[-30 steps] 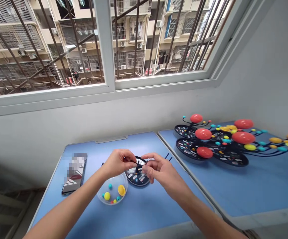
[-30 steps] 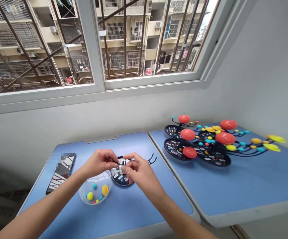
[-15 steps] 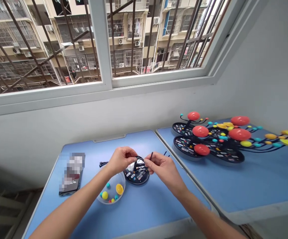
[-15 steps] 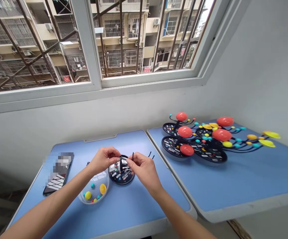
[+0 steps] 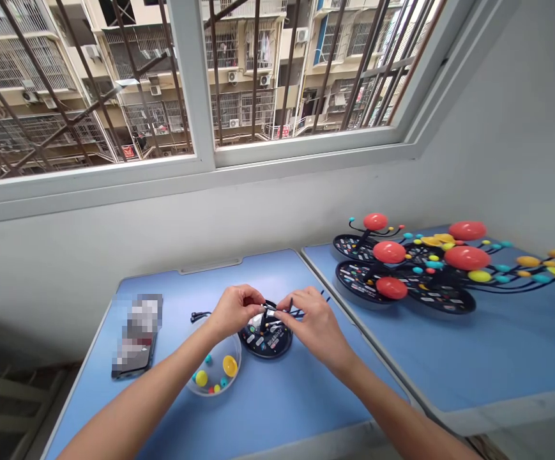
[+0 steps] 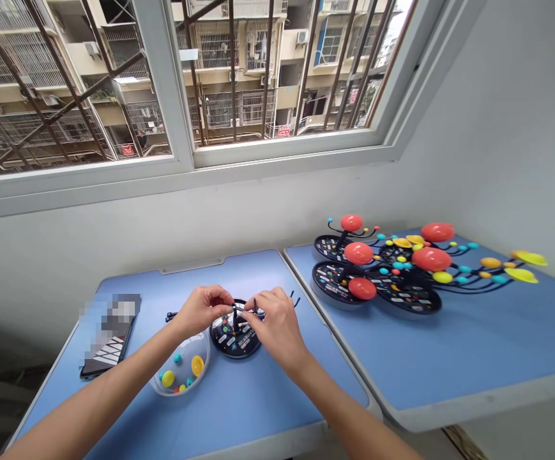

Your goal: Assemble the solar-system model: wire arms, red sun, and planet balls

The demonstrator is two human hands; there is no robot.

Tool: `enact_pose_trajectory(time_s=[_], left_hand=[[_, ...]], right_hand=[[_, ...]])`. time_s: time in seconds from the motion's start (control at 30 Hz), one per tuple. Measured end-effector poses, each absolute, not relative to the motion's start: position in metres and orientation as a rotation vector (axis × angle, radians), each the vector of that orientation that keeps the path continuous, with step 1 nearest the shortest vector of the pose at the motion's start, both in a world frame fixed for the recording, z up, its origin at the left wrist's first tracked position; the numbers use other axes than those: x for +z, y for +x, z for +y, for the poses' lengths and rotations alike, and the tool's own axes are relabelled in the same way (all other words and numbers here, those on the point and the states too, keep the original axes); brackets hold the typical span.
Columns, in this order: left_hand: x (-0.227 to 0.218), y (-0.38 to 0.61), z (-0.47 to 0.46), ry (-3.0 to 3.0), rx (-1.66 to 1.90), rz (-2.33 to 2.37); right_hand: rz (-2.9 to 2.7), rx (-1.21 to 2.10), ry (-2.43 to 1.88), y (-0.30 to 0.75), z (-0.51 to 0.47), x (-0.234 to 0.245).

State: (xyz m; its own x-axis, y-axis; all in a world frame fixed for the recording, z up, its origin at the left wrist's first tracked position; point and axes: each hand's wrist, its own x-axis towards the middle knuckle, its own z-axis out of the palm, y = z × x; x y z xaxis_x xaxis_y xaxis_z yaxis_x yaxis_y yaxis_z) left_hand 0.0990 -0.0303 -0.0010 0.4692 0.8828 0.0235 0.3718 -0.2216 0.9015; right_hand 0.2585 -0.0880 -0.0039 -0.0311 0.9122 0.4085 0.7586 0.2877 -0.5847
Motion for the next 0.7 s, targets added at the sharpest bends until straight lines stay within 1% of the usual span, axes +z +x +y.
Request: enact_pose_trajectory(time_s=[0.23,0.4,0.7], left_hand=[[-0.003,0.101,-0.03,1.825,0.654,1.044],[-0.005,0.099,-0.03,1.839,0.67,1.009],[-0.013,0.1,-0.034,2.049,0.752,1.066]], right_hand=[[-1.863,0.288,-1.446,0.262,-0.086,-0.01],[-1.852,0.4,-1.414,0.266,-0.079,-0.013],[-1.808,0.625,-1.476,0.268,-0.069,-0.008]])
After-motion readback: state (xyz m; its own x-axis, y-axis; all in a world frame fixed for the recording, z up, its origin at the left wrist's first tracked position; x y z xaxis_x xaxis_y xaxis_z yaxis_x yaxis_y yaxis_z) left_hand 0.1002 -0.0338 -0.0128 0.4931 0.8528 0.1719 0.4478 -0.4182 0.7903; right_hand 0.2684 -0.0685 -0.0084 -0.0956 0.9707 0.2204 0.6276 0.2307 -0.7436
